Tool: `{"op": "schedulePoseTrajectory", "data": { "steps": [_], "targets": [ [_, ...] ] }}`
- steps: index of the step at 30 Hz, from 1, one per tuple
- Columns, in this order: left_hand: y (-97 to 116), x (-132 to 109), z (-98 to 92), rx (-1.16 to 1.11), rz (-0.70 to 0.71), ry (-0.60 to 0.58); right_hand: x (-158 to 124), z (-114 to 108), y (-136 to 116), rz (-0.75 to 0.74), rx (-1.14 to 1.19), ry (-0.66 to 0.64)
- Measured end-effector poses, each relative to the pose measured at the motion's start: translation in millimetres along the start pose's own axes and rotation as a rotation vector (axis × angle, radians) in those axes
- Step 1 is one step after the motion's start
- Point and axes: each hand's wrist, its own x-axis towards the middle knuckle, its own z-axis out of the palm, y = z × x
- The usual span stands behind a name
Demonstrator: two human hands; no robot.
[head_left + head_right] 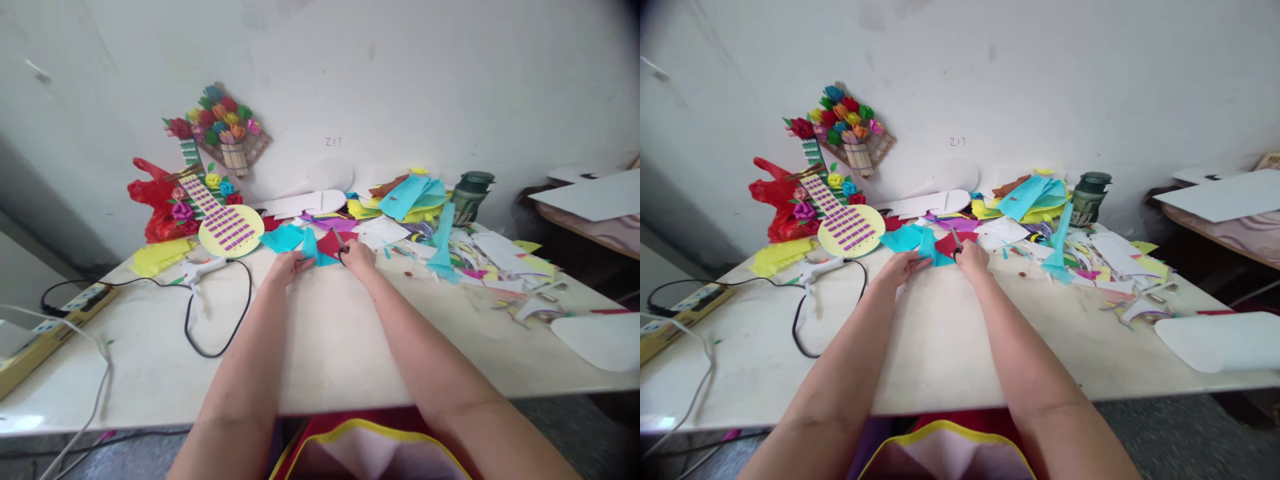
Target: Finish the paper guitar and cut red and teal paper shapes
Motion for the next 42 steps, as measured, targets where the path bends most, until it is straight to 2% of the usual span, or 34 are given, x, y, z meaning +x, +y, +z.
{"op": "schedulePoseTrajectory", "data": {
  "steps": [4,9,11,15,17,22,26,29,35,38,42],
  "targets": [
    [-3,3,0.5,-0.006,0.034,0.004,0,1,-3,-0.012,0.140,0.022],
    [-4,9,0.5,-0.081,0.018,0.039,2,2,-8,-0.039,0.382,-0.162],
    [-3,10,2.0,-0.108,-0.010,0.033,2,-2,-11,0.007,0.343,-0.236],
    [-3,8,8.2,-0.128,-0.056,0.052,-1,-12,-13,0.108,0.116,-0.338],
    [-4,7,11.1,-0.115,-0.067,0.058,-1,-14,-12,0.101,0.032,-0.324],
    [-4,5,10.9,-0.032,-0.131,0.063,0,-11,-4,0.049,-0.122,-0.169],
    [-2,5,7.1,-0.043,-0.133,0.031,-1,-13,-2,0.017,-0.154,-0.091],
    [-2,4,6.1,-0.098,-0.120,0.002,-1,-13,-3,-0.010,-0.004,-0.106],
    [1,-1,6.1,-0.232,-0.101,-0.028,-5,-14,-9,-0.061,0.680,-0.383],
    [3,-1,6.0,-0.237,-0.133,-0.030,-8,-19,-6,-0.097,0.805,-0.482],
    [2,2,5.5,-0.245,-0.144,-0.017,-8,-24,3,-0.206,0.838,-0.644]
  ]
}}
